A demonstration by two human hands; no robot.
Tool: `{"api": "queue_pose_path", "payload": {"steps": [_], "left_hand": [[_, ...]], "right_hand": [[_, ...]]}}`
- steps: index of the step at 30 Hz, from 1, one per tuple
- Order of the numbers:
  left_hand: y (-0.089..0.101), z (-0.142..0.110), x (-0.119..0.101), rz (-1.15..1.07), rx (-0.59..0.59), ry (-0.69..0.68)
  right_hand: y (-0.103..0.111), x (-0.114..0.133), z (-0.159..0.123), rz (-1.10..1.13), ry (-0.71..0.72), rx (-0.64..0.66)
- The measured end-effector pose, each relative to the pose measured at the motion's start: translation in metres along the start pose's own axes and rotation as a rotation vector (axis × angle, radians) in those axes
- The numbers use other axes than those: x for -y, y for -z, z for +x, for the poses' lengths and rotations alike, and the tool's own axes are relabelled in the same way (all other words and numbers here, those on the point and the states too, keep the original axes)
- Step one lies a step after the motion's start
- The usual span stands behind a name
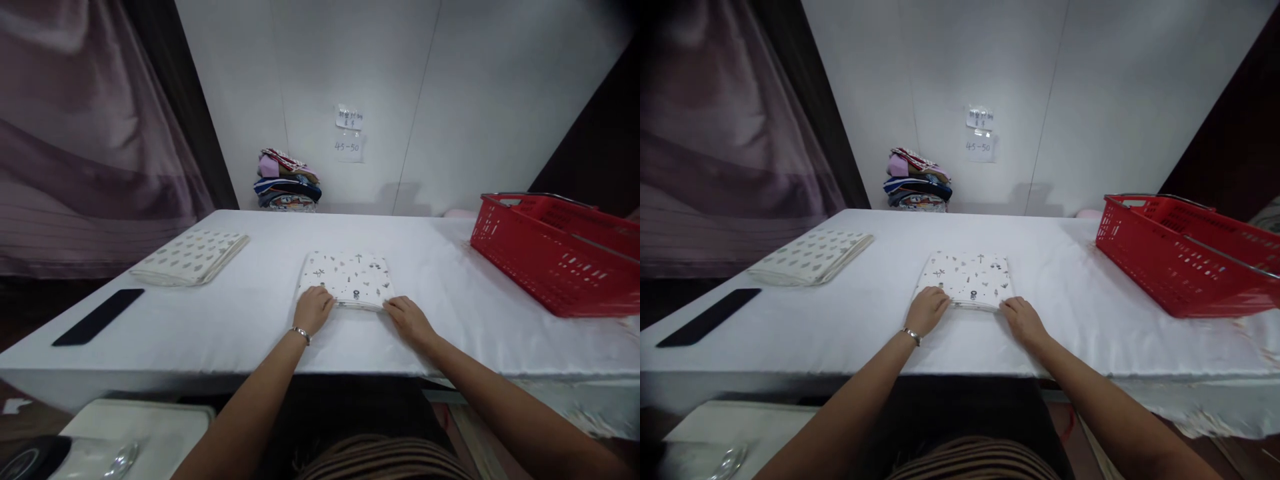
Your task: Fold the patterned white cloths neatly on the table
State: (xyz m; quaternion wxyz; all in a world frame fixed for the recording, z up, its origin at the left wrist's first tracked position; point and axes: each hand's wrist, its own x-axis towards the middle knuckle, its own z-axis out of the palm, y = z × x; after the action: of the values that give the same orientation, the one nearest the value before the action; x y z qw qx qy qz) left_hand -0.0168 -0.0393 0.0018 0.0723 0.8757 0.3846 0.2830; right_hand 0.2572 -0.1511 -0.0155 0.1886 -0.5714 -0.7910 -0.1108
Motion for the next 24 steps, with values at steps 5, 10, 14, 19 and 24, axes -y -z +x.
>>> {"api": "queue_pose_path", "payload": {"steps": [5, 10, 14, 19, 24], "left_hand": [[-0.006, -0.004, 0.001, 0.001, -0.028, 0.034], [0.0, 0.004, 0.0, 0.018, 0.022, 0.086], [0.006, 0.02, 0.002, 0.088, 0.028, 0.203], [-0.007, 0.017, 0.014, 0.203, 0.147, 0.324], [-0.013, 0.012, 0.017, 0.232, 0.186, 0.339]], "right_hand": [[0.015, 0.001, 0.016, 0.131, -0.039, -0.026], [0.003, 0.004, 0.045, 0.211, -0.213, -0.063], [-0.022, 0.01, 0.046, 0.053, -0.288, 0.164], [-0.034, 0.011, 0.032, -0.007, -0.258, 0.171], [-0.033, 0.008, 0.034, 0.011, -0.266, 0.178]]}}
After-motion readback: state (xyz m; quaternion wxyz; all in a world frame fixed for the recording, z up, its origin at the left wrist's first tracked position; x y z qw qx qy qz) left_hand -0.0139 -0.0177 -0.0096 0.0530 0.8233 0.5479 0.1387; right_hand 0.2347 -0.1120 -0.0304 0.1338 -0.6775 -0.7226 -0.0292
